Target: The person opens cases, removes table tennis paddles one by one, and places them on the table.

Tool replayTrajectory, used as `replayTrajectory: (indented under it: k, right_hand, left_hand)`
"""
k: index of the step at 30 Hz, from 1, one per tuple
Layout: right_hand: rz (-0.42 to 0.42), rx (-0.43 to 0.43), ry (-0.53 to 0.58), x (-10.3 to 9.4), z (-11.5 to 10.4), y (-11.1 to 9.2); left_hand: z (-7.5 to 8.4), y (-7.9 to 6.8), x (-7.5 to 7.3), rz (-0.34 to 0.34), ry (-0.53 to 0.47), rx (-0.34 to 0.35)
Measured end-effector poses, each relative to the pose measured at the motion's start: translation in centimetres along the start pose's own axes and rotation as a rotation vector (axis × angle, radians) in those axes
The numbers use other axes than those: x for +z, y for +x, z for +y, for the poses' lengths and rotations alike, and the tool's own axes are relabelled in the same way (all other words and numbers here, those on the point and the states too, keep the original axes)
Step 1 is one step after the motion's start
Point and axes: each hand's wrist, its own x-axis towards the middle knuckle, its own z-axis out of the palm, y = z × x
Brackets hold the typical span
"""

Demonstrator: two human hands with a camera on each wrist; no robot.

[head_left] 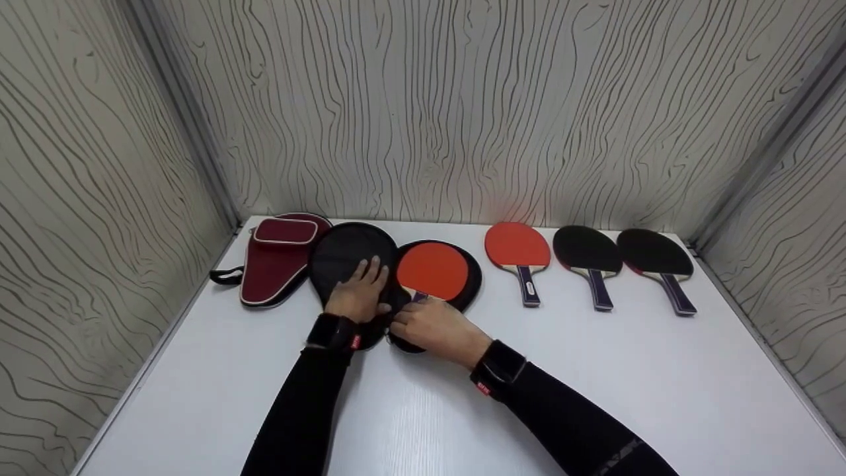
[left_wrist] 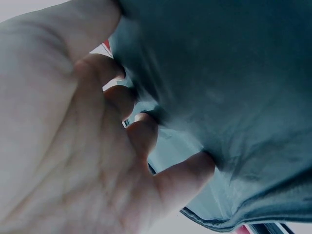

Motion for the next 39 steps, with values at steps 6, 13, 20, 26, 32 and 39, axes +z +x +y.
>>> replayTrajectory:
  k: [6,13,20,26,32,39]
  right_hand:
    - [0.057,-0.003,0.011,-0.3,0.6,-0.6]
    - [0.117,0.045,0.043,-0.9,1.8,-1.4]
    - [0.177,0.097,0.034,-1.8,2.9,-2.2]
    - [0.206,0.196,0.091,-2.7,4.0,-2.9]
    - [0.209,0.338,0.164,-3.4,5.2,-3.7]
    - [0.223,0.508,0.292,-3.8,6.6,-5.4]
  left_hand:
    - [0.0,-0.1,0.1,0.004,0.002,-0.001]
    - [0.2,-0.2,-0.2,-0.01,-0.005,-0.009]
    - [0.2,-0.3,-0.3,-0.027,-0.017,-0.012]
    - [0.1,-0.2,-0.1,-0.016,-0.014,-0.006]
    - [0.1,-0.3,-0.2,-0.01,-0.025,-0.004]
    - [0.3,-0.5,-0.4,-0.018,-0.037,-0.006]
